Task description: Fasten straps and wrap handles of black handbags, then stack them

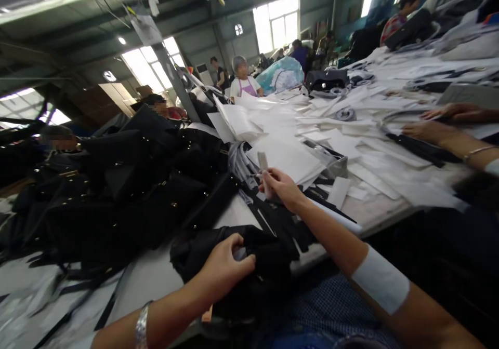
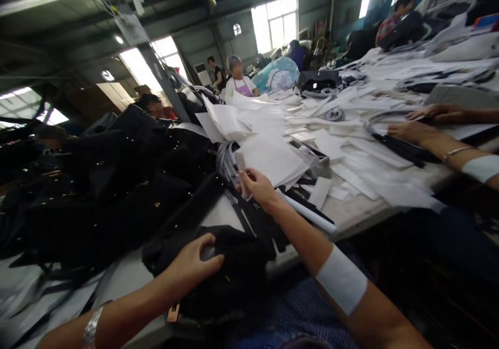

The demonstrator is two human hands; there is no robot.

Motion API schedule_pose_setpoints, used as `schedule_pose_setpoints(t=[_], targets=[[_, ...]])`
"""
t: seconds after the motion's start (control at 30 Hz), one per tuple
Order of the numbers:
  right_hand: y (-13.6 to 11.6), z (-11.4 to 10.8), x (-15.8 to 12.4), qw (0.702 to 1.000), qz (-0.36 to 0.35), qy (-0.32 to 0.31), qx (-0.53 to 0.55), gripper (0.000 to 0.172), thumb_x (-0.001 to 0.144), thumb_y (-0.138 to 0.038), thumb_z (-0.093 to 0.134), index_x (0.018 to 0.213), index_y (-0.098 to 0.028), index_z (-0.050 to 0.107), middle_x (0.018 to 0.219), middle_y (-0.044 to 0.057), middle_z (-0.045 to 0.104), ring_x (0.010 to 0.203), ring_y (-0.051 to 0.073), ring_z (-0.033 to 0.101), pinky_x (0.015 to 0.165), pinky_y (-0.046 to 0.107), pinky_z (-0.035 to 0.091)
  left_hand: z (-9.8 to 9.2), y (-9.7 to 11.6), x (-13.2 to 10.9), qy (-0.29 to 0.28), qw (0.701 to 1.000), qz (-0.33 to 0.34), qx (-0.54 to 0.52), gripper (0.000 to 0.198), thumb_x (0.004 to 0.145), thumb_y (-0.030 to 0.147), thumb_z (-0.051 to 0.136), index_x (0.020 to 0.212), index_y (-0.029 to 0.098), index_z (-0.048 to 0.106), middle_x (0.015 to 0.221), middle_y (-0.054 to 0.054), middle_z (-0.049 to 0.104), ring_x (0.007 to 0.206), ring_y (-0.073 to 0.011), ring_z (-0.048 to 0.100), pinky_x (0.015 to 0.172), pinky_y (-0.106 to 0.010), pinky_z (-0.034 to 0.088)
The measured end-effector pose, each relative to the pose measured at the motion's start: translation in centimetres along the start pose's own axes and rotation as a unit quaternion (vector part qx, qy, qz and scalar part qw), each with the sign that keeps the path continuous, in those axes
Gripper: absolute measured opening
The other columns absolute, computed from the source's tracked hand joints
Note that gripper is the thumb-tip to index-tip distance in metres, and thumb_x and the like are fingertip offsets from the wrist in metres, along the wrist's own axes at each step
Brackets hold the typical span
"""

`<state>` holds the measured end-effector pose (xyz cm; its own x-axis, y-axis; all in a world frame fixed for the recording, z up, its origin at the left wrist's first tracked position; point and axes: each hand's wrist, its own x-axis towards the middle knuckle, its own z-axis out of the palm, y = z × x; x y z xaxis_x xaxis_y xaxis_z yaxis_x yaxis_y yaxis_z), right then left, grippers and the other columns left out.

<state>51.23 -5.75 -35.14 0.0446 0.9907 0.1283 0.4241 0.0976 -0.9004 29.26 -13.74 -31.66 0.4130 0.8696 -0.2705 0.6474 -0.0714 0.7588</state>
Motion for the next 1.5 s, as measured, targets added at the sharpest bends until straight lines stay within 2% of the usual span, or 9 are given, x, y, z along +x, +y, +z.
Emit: schedule_pose_setpoints(t=[0.07, 0.17, 0.23, 0.37, 0.63, 0.97, 1.23, 1.33, 1.5], targets=[[-0.5, -0.6, -4.0, 0.981, -0.01, -0.007, 0.195, 0.042, 0.101, -0.056, 0.031, 0.125, -0.025, 0.048, 0.087, -0.002, 0.06, 0.067, 0.009, 0.06, 0.063, 0.021, 0.051, -0.1, 0.1, -0.1, -0.003, 1.0, 0.0, 0.015, 0.02, 0.073, 0.031, 0.063, 0.086, 0.016, 0.062, 0.083, -0.005, 0.067, 0.081, -0.0243, 0.063, 0.07, -0.031, 0.046], [-1.2, -0.8, -10.0, 0.898, 0.033, -0.071, 0.432, 0.033, 0.088, -0.052, 0.064, 0.099, -0.021, 0.059, 0.059, -0.01, 0.039, 0.042, 0.004, 0.034, 0.041, 0.016, 0.034, -0.1, 0.3, -0.3, -0.009, 1.0, -0.001, 0.013, 0.023, 0.073, 0.033, 0.063, 0.087, 0.015, 0.061, 0.082, -0.004, 0.066, 0.081, -0.0239, 0.063, 0.069, -0.031, 0.045], [-1.5, -0.3, -13.1, 0.885, 0.082, -0.099, 0.448, 0.032, 0.086, -0.05, 0.068, 0.088, -0.018, 0.062, 0.053, -0.011, 0.032, 0.038, 0.003, 0.025, 0.036, 0.016, 0.023, -0.1, 0.4, -0.5, -0.01, 1.0, -0.001, 0.005, 0.024, 0.073, 0.034, 0.063, 0.088, 0.015, 0.061, 0.081, -0.004, 0.066, 0.08, -0.0235, 0.062, 0.069, -0.03, 0.045], [-2.0, 1.5, -16.3, 0.902, 0.137, -0.108, 0.394, 0.036, 0.084, -0.054, 0.067, 0.086, -0.017, 0.065, 0.047, -0.011, 0.031, 0.037, 0.005, 0.025, 0.035, 0.018, 0.02, 0.2, 0.6, -0.7, -0.007, 1.0, -0.003, 0.003, 0.027, 0.074, 0.037, 0.063, 0.089, 0.015, 0.06, 0.08, -0.003, 0.065, 0.078, -0.0231, 0.062, 0.066, -0.03, 0.045], [-2.3, 3.7, -16.6, 0.944, 0.118, -0.077, 0.299, 0.033, 0.087, -0.047, 0.062, 0.086, -0.015, 0.071, 0.048, -0.007, 0.038, 0.039, 0.007, 0.033, 0.04, 0.022, 0.026, 0.0, 0.8, -1.1, -0.009, 1.0, -0.004, -0.004, 0.028, 0.074, 0.04, 0.064, 0.086, 0.016, 0.06, 0.079, -0.001, 0.062, 0.08, -0.0223, 0.06, 0.068, -0.03, 0.045], [-2.8, 3.3, -16.9, 0.886, 0.179, -0.079, 0.42, 0.035, 0.081, -0.051, 0.069, 0.086, -0.017, 0.064, 0.048, -0.011, 0.032, 0.038, 0.004, 0.023, 0.035, 0.017, 0.019, 0.1, 0.7, -0.8, -0.021, 0.998, -0.042, -0.033, 0.026, 0.069, 0.035, 0.062, 0.086, 0.016, 0.056, 0.071, 0.002, 0.055, 0.067, -0.0167, 0.053, 0.055, -0.025, 0.041], [-3.4, 3.4, -17.2, 0.967, 0.096, -0.047, 0.232, 0.031, 0.09, -0.043, 0.06, 0.083, -0.015, 0.071, 0.054, -0.004, 0.047, 0.05, 0.009, 0.042, 0.048, 0.022, 0.033, 0.1, 0.2, -0.7, 0.01, 1.0, -0.009, 0.011, 0.019, 0.07, 0.031, 0.062, 0.083, 0.016, 0.06, 0.072, 0.001, 0.059, 0.07, -0.0184, 0.056, 0.058, -0.026, 0.041], [-4.1, 3.3, -17.2, 0.981, 0.073, -0.035, 0.174, 0.03, 0.091, -0.038, 0.058, 0.077, -0.014, 0.07, 0.067, 0.001, 0.059, 0.065, 0.014, 0.052, 0.057, 0.024, 0.038, 0.4, -0.1, -1.0, 0.027, 0.999, 0.017, 0.037, 0.019, 0.071, 0.03, 0.063, 0.085, 0.017, 0.062, 0.075, 0.0, 0.063, 0.073, -0.0195, 0.059, 0.062, -0.027, 0.042], [-4.5, 3.2, -17.2, 0.987, 0.066, -0.058, 0.132, 0.029, 0.091, -0.035, 0.056, 0.074, -0.015, 0.067, 0.067, 0.001, 0.06, 0.065, 0.015, 0.052, 0.056, 0.025, 0.037, 1.0, 0.0, -2.1, 0.054, 0.993, 0.065, 0.081, 0.019, 0.075, 0.028, 0.065, 0.09, 0.016, 0.064, 0.083, -0.002, 0.068, 0.077, -0.0207, 0.063, 0.068, -0.029, 0.044]])
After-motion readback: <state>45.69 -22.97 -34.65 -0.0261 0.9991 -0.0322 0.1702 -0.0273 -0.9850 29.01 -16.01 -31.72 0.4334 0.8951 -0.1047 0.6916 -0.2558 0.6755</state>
